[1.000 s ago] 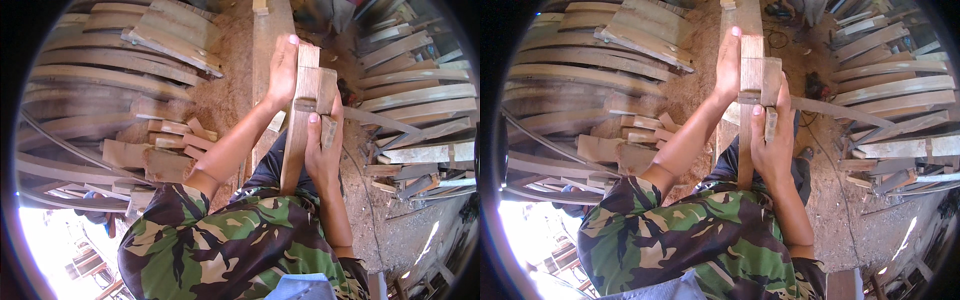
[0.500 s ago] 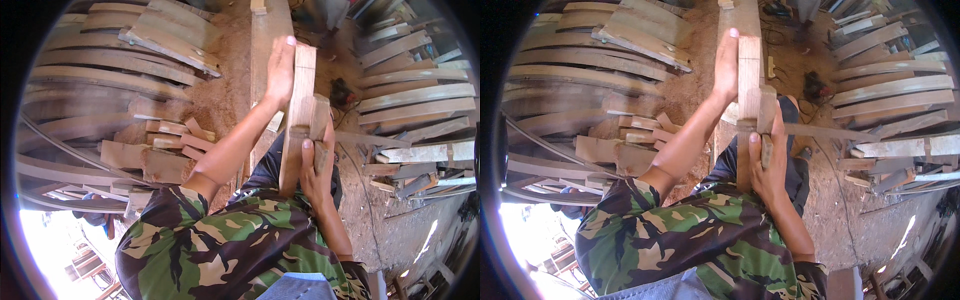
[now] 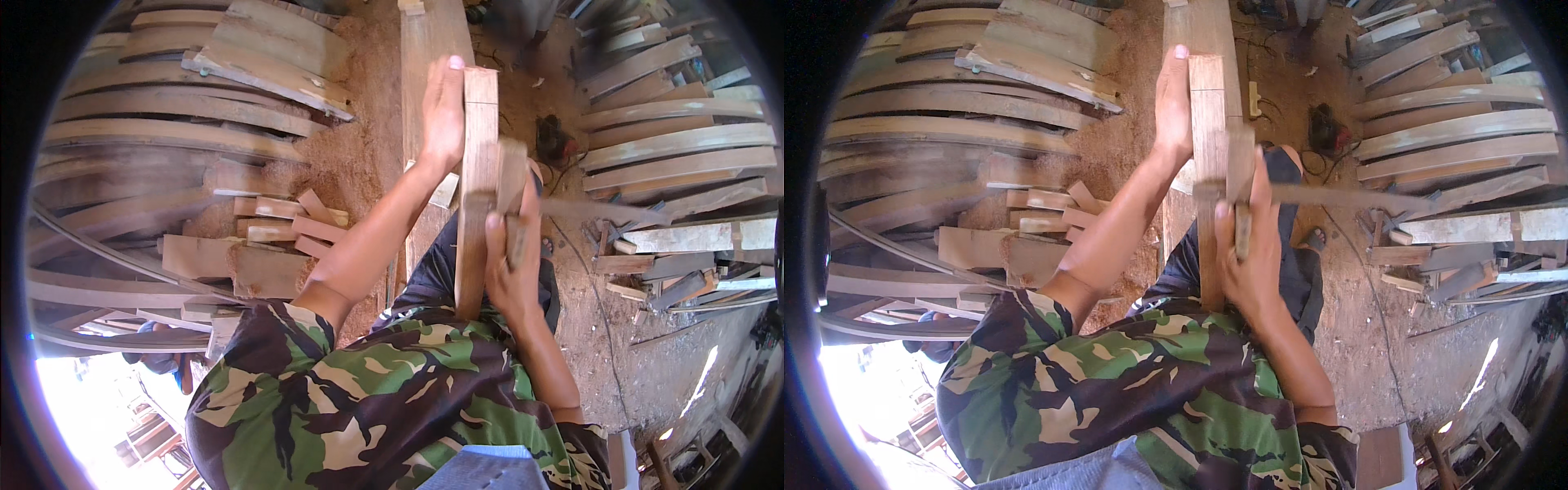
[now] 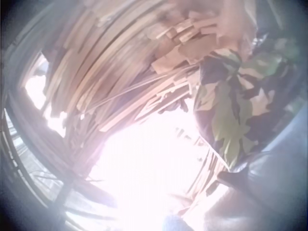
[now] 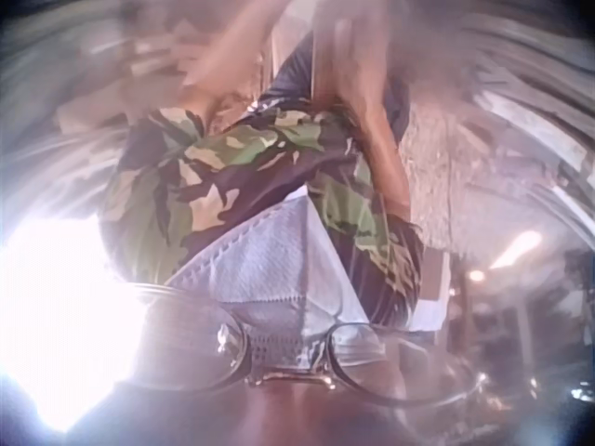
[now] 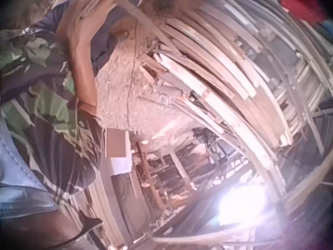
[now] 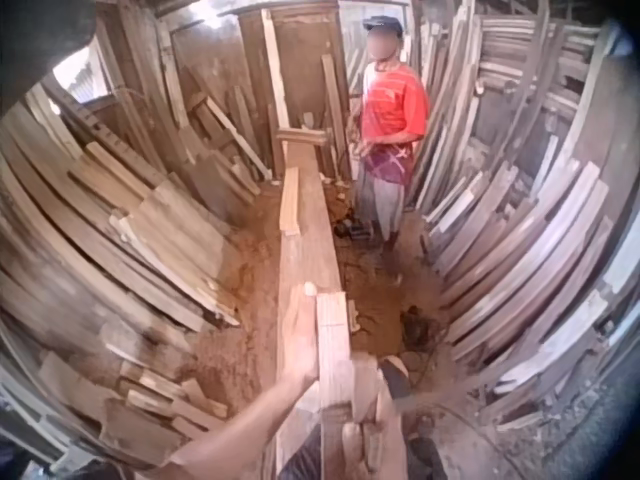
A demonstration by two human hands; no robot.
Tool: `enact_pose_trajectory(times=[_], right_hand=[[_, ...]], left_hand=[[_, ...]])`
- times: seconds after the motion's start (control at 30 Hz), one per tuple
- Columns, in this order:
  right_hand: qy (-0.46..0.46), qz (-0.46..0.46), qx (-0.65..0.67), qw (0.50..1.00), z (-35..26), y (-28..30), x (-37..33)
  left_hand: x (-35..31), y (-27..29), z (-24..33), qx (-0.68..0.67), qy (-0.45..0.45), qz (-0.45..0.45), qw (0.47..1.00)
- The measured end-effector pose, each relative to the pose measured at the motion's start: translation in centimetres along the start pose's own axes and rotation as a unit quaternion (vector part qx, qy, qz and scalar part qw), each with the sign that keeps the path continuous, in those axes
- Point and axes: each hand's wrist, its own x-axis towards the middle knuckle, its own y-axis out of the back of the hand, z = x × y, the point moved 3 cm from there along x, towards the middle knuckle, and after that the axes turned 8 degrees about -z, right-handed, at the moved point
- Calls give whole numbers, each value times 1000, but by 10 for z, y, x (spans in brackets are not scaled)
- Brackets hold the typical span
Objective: The person uses a wooden marking gauge to mark wooden boards and then arranges the boards on a workbench covered in sawdust while another person works in the background.
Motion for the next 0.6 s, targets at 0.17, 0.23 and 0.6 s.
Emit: enact_pose_trajectory(times=[0.17, 0.23, 0.6], right_hand=[[-16, 4, 41, 999, -8, 9, 36], [-26, -3, 16, 1000, -6, 5, 18], [1, -2, -41, 999, -6, 2, 31]], left_hand=[[3, -7, 5, -37, -19, -12, 999], [6, -2, -7, -56, -7, -13, 998], [15, 12, -6, -55, -22, 16, 998]])
